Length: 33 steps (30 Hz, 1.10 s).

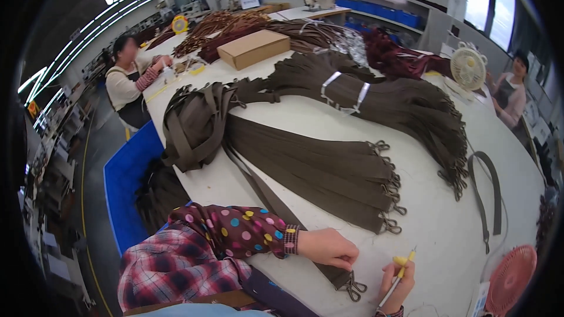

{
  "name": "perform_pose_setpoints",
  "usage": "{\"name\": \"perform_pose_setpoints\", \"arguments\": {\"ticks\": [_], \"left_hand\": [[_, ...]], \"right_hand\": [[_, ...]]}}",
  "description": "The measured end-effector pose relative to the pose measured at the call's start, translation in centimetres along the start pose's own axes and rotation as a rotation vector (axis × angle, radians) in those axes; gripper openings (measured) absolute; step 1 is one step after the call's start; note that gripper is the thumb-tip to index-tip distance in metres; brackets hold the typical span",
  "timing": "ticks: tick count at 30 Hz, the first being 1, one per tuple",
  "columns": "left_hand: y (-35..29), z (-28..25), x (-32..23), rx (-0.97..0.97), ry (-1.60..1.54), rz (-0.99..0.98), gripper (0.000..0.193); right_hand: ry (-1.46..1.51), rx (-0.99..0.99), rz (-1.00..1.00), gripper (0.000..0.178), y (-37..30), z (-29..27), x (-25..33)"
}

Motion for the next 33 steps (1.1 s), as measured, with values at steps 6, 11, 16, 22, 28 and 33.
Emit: {"name": "perform_pose_setpoints", "arguments": {"ticks": [6, 11, 16, 22, 28, 33], "left_hand": [[-1.2, -0.5, -0.4, -0.011, -0.013, -0.049, 0.022], [-0.6, -0.2, -0.1, -0.006, -0.004, -0.059, 0.023], [-0.7, -2.2, -0.7, 0.097, -0.121, -0.124, 0.021], [-1.2, -11.1, -0.3, -0.524, -0.173, -0.045, 0.035], [-7.3, -22.3, 2.5, -0.982, 0.177, -0.132, 0.059], [-10.2, -32.1, 2.9, -1.337, 0.168, -0.21, 0.06]], "right_hand": [[0.036, 0.007, 0.026, 0.016, 0.7, 0.8, 0.0], [0.035, -0.035, 0.02, 0.017, 0.9, 0.3, -0.1], [0.027, -0.022, 0.039, 0.015, 0.9, 0.8, 0.6], [-0.045, -0.046, -0.025, 0.015, 0.5, 0.0, 0.8], [-0.053, -0.021, -0.134, 0.019, 1.2, 1.3, 1.8], [-0.014, -0.048, -0.091, 0.021, 1.1, 0.5, 1.4]]}}
Point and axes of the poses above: each hand's wrist, its own y-axis towards the middle knuckle, its own z-axis out of the palm, x = y × z, the point moved 3 cm from there along y, towards the middle knuckle, and after that the axes turned 3 degrees about -x, right-handed, at the moved point
